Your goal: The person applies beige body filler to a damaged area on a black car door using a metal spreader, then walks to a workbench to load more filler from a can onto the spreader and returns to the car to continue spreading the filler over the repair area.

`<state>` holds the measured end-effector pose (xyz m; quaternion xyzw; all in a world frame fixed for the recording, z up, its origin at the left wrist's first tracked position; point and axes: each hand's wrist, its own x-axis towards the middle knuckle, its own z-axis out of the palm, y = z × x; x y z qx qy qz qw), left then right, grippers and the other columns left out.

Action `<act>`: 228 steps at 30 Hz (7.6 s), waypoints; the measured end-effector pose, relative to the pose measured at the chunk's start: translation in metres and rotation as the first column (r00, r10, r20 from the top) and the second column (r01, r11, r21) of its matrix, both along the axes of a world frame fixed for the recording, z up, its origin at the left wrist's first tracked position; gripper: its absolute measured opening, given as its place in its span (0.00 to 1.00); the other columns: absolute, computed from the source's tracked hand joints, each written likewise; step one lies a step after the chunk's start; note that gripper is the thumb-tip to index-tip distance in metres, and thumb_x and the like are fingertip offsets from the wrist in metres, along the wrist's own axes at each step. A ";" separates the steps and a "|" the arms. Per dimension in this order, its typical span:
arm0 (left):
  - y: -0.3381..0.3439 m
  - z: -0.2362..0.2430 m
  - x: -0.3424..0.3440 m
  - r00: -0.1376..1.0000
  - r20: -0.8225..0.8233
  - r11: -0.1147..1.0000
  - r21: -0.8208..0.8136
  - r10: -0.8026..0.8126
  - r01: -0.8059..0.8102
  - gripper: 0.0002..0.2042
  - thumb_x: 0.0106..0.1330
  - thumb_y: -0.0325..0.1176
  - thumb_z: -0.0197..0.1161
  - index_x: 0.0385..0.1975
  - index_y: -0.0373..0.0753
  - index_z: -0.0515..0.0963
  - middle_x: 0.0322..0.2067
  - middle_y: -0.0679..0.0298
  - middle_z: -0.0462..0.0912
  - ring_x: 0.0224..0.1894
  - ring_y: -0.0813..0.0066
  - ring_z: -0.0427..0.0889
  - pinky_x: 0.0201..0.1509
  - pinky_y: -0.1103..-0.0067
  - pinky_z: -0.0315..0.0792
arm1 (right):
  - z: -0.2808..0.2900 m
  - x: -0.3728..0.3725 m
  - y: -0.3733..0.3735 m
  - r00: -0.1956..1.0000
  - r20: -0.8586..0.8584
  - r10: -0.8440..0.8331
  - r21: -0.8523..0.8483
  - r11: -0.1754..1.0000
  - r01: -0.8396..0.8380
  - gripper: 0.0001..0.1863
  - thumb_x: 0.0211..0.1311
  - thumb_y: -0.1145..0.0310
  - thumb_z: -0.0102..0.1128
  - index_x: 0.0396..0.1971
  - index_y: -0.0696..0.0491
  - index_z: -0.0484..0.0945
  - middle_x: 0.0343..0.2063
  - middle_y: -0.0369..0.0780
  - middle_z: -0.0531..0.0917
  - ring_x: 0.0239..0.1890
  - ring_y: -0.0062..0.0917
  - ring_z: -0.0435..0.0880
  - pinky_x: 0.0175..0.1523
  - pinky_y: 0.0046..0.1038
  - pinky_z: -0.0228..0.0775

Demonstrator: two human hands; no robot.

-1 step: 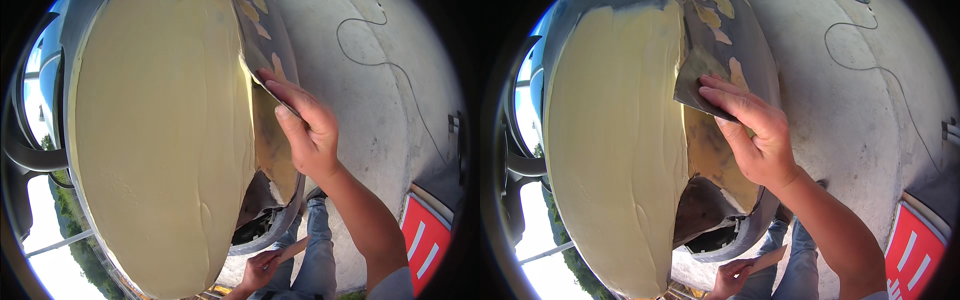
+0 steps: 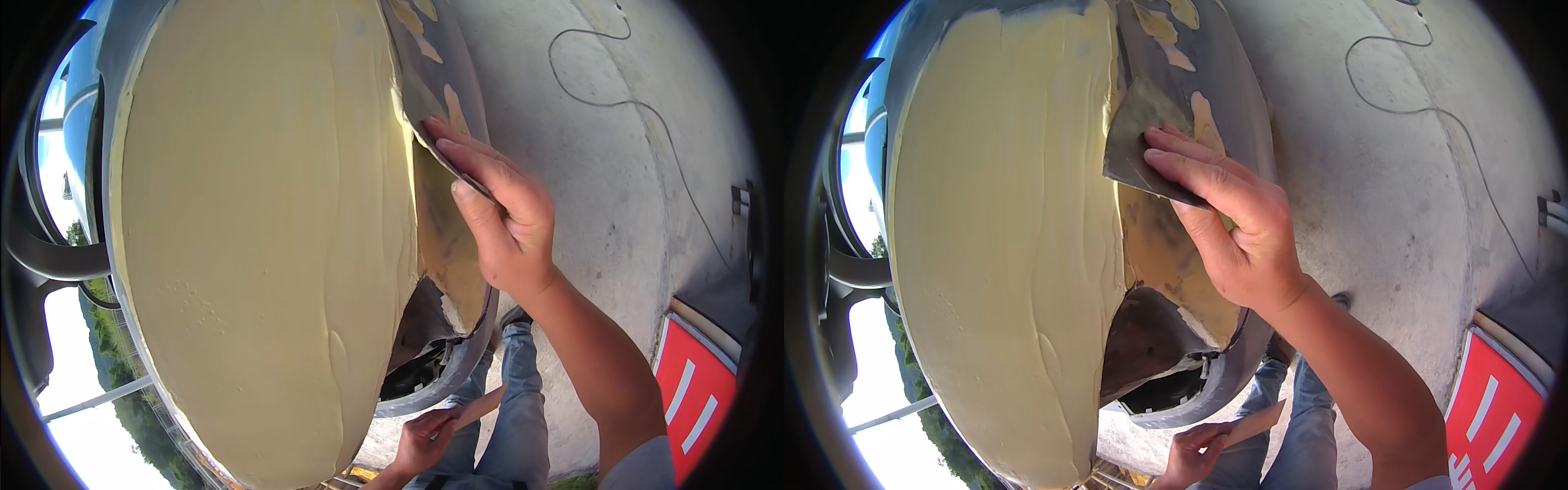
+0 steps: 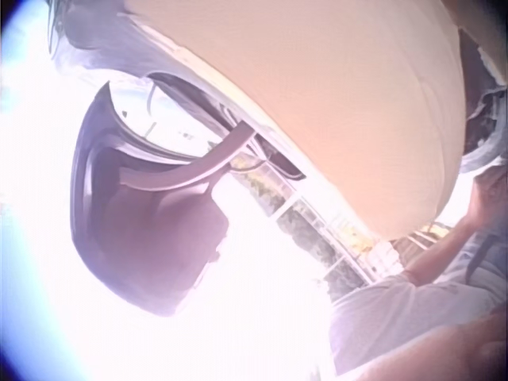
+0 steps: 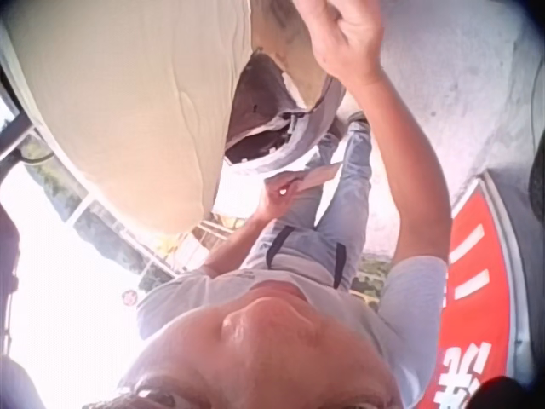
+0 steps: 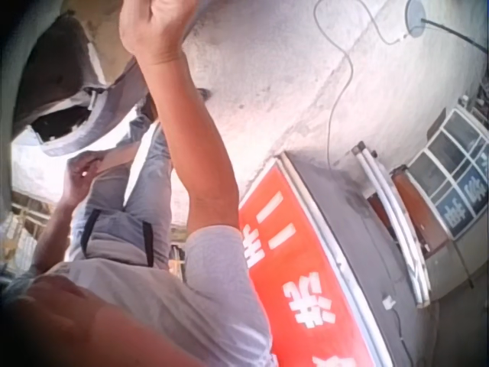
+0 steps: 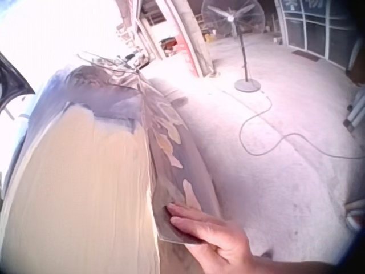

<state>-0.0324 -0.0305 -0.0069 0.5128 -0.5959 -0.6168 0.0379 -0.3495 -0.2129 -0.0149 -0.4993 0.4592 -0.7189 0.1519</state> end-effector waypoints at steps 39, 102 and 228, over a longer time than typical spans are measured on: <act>-0.027 0.024 -0.068 0.965 -0.143 0.975 0.020 0.221 -0.220 0.09 0.77 0.25 0.63 0.51 0.30 0.85 0.39 0.67 0.89 0.42 0.88 0.80 0.48 0.87 0.75 | 0.034 -0.043 0.226 0.826 0.274 0.493 0.497 0.662 -0.560 0.13 0.72 0.76 0.58 0.51 0.61 0.84 0.45 0.47 0.87 0.44 0.39 0.88 0.50 0.32 0.79; -0.018 0.037 0.002 0.946 -0.251 0.975 -0.024 0.207 -0.219 0.09 0.74 0.24 0.66 0.49 0.32 0.86 0.40 0.61 0.91 0.39 0.81 0.85 0.45 0.81 0.80 | 0.075 0.037 0.217 0.880 0.252 0.402 0.457 0.752 -0.475 0.17 0.65 0.80 0.60 0.53 0.57 0.85 0.50 0.47 0.85 0.50 0.41 0.86 0.54 0.37 0.78; 0.036 -0.026 0.078 0.852 -0.217 0.868 0.271 0.477 -0.417 0.10 0.76 0.22 0.62 0.53 0.36 0.83 0.47 0.63 0.89 0.48 0.80 0.84 0.55 0.82 0.76 | -0.021 0.034 0.053 0.993 -0.090 -0.081 -0.004 0.997 0.081 0.20 0.54 0.92 0.59 0.46 0.61 0.87 0.54 0.51 0.86 0.63 0.50 0.82 0.68 0.43 0.76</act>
